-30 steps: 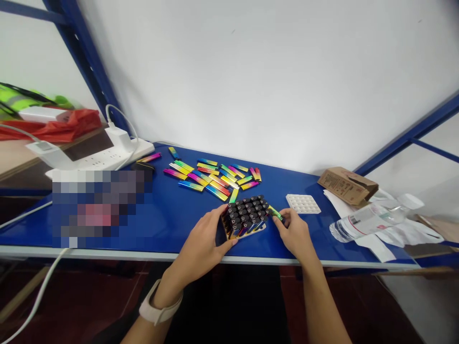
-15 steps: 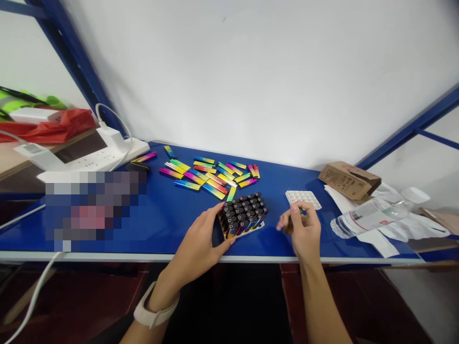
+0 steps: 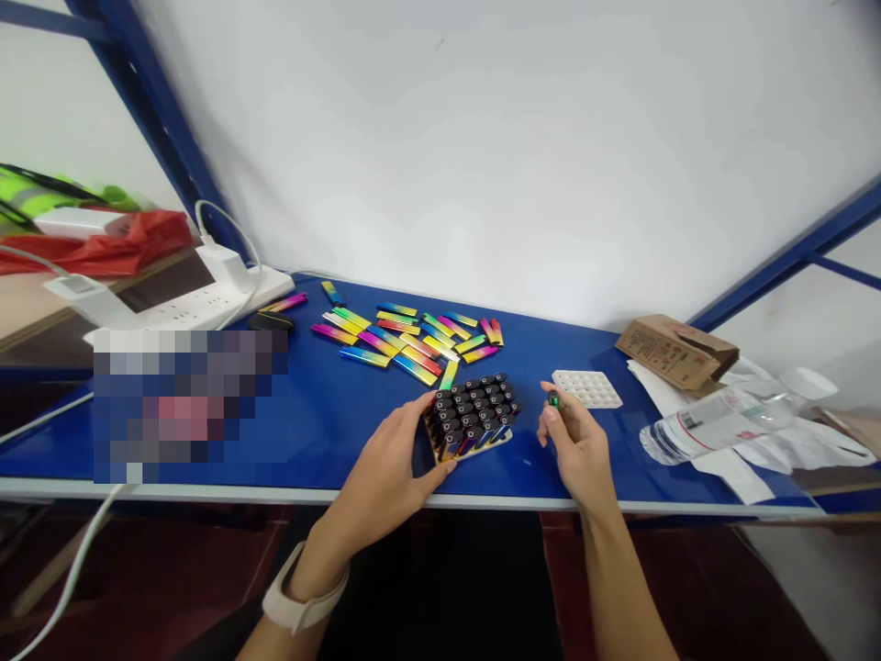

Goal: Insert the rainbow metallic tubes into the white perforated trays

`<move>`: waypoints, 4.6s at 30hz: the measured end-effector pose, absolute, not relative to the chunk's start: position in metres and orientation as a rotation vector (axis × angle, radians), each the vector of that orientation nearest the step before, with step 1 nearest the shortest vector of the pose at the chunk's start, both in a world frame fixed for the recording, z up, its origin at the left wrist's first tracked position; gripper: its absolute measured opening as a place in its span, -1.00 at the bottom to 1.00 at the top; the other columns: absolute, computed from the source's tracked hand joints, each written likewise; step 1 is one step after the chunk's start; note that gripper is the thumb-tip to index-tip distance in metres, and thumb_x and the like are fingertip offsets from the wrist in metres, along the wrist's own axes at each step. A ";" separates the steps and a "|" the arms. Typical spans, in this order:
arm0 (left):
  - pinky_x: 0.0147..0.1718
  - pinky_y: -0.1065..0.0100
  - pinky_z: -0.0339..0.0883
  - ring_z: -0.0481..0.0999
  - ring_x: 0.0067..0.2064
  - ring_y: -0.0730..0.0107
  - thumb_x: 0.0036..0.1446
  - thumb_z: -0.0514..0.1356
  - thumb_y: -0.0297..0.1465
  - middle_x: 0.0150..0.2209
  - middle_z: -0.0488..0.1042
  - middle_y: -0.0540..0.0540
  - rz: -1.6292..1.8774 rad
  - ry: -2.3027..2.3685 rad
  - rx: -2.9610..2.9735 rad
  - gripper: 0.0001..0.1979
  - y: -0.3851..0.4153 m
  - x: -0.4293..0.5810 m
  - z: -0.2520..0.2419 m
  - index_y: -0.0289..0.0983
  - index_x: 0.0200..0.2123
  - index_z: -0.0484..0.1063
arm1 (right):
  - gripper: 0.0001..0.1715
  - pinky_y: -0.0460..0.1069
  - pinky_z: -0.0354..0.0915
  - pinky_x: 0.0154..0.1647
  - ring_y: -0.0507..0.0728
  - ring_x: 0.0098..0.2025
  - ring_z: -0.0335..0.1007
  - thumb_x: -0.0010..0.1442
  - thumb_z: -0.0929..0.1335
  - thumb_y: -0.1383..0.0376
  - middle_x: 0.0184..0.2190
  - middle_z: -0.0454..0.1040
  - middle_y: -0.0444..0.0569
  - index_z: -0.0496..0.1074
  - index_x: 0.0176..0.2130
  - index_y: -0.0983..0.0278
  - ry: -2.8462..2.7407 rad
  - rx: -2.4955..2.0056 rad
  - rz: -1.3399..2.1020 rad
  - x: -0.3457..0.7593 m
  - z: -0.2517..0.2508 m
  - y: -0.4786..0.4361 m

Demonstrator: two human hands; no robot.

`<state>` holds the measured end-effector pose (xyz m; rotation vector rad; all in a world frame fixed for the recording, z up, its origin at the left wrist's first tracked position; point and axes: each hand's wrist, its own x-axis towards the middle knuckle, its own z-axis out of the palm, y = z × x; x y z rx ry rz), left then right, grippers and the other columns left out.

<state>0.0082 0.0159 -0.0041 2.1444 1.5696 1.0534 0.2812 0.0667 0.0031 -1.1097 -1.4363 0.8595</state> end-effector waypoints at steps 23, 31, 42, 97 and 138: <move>0.29 0.13 0.27 0.35 0.30 0.17 0.27 0.29 -0.19 0.30 0.32 -0.10 1.048 1.578 2.131 -0.24 0.016 0.008 -0.006 -0.08 0.41 -0.01 | -0.38 -0.07 -0.17 -0.54 -0.06 -0.58 -0.12 0.44 0.22 -0.12 -0.60 0.00 -0.20 0.31 -0.41 0.31 -1.186 -0.888 1.279 0.273 0.001 0.065; 0.29 0.13 0.27 0.35 0.30 0.18 0.27 0.29 -0.19 0.31 0.32 -0.08 1.039 1.583 2.130 -0.25 0.016 0.008 -0.006 -0.07 0.40 -0.01 | -0.45 -0.08 -0.25 -0.58 -0.05 -0.61 -0.22 0.35 0.20 0.02 -0.64 -0.09 -0.20 0.17 -0.55 0.27 -1.054 -0.981 1.315 0.272 -0.003 0.068; 0.29 0.13 0.27 0.35 0.30 0.18 0.27 0.29 -0.19 0.30 0.32 -0.08 1.046 1.583 2.138 -0.24 0.017 0.008 -0.007 -0.07 0.40 -0.01 | -0.50 -0.09 -0.25 -0.60 -0.04 -0.62 -0.23 0.32 0.19 0.04 -0.65 -0.10 -0.21 0.16 -0.54 0.26 -1.058 -0.981 1.336 0.275 -0.005 0.069; 0.30 0.09 0.25 0.33 0.32 0.12 0.28 0.28 -0.21 0.32 0.30 -0.12 1.058 1.551 2.132 -0.24 0.015 0.008 -0.005 -0.08 0.42 -0.01 | -0.77 0.00 0.30 0.01 0.13 -0.02 0.44 0.51 0.21 0.24 -0.06 0.49 -0.03 0.35 0.09 0.14 -2.103 -1.199 0.442 0.277 0.031 0.043; 0.29 0.12 0.25 0.34 0.31 0.18 0.28 0.28 -0.21 0.33 0.29 -0.11 1.109 1.505 2.181 -0.19 0.019 0.007 -0.008 -0.06 0.45 -0.09 | 0.07 0.44 0.06 0.37 0.50 0.44 0.00 0.25 0.37 -0.23 0.42 0.07 0.26 0.05 0.46 0.24 -2.088 -1.342 -0.025 0.222 0.050 0.031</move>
